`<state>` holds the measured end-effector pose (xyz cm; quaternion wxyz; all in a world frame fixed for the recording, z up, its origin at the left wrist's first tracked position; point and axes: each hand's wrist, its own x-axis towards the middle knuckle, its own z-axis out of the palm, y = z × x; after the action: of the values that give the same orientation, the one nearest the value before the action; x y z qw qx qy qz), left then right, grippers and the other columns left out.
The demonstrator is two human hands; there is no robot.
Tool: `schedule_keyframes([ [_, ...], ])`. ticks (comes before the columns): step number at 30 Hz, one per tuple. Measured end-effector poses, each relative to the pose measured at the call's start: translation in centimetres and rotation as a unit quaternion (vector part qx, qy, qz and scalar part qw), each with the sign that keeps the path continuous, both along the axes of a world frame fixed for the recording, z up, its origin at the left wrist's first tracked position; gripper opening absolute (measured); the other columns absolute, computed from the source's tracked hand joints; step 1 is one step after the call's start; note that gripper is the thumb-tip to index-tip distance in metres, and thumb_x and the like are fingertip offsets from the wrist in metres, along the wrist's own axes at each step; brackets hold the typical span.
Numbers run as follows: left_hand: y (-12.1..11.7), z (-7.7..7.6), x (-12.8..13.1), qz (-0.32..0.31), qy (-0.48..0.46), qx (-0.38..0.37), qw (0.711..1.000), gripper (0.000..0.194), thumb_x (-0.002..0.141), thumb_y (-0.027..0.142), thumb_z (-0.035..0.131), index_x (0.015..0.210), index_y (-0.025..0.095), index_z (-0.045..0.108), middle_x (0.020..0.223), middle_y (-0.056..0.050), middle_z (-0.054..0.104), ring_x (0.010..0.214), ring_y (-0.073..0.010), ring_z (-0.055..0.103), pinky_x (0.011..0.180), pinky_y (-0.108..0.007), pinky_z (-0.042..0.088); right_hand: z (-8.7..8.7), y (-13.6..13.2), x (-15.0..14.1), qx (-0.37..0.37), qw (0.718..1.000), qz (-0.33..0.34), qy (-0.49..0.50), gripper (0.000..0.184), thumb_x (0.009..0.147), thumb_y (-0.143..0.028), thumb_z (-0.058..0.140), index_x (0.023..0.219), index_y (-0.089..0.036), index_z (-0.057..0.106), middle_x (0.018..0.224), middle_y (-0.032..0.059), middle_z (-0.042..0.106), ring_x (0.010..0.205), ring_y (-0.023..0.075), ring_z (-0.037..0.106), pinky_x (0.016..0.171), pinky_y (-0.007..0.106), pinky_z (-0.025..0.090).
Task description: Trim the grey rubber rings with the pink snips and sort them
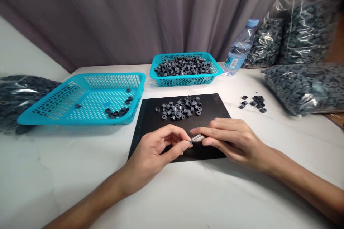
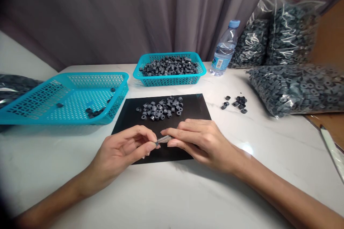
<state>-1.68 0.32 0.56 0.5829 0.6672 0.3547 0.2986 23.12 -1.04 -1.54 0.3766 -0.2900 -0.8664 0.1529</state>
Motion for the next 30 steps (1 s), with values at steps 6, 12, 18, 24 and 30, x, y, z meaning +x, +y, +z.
schedule_keyframes([
  [6,-0.15,0.01,-0.10,0.001,0.002,0.001,1.000,0.003,0.095,0.024,0.067,0.094,0.023,0.070,0.088,0.002,0.066,0.081,-0.0094,0.059,0.074,-0.018,0.049,0.10,-0.01,0.04,-0.009,1.000,0.008,0.001,0.027,0.104,-0.020,0.055,0.126,-0.011,0.066,0.080,0.0039,0.062,0.071,0.0133,0.055,0.065,0.026,0.046],
  [12,-0.17,-0.07,-0.11,0.008,0.003,-0.004,1.000,0.003,0.094,0.024,0.069,0.094,0.023,0.071,0.089,0.002,0.067,0.081,-0.0100,0.060,0.073,-0.018,0.049,-0.03,-0.02,0.09,-0.010,1.000,0.012,0.002,0.028,0.103,-0.018,0.055,0.128,-0.010,0.065,0.080,0.0042,0.062,0.071,0.0137,0.056,0.066,0.027,0.045],
  [18,0.04,0.05,0.06,0.020,0.012,-0.013,1.000,0.004,0.093,0.025,0.070,0.091,0.022,0.071,0.087,0.002,0.067,0.078,-0.0096,0.060,0.072,-0.018,0.049,-0.14,0.01,0.03,-0.011,1.000,0.009,-0.003,0.027,0.103,-0.019,0.055,0.127,-0.011,0.065,0.080,0.0038,0.062,0.071,0.0136,0.054,0.065,0.027,0.044],
  [24,0.07,0.01,0.02,0.018,0.011,-0.003,1.000,0.006,0.094,0.026,0.069,0.093,0.021,0.072,0.087,0.000,0.067,0.077,-0.0105,0.060,0.070,-0.019,0.051,-0.12,-0.06,0.03,0.002,1.000,0.004,-0.012,0.027,0.103,-0.020,0.055,0.126,-0.009,0.066,0.078,0.0036,0.061,0.069,0.0135,0.054,0.064,0.027,0.043],
  [30,0.02,-0.16,0.01,0.014,0.004,0.021,1.000,0.004,0.095,0.023,0.067,0.096,0.023,0.071,0.087,0.002,0.069,0.075,-0.0094,0.062,0.070,-0.019,0.053,0.00,0.08,0.10,0.008,1.000,-0.001,-0.001,0.027,0.103,-0.020,0.055,0.126,-0.010,0.066,0.080,0.0041,0.063,0.070,0.0137,0.056,0.065,0.027,0.045],
])
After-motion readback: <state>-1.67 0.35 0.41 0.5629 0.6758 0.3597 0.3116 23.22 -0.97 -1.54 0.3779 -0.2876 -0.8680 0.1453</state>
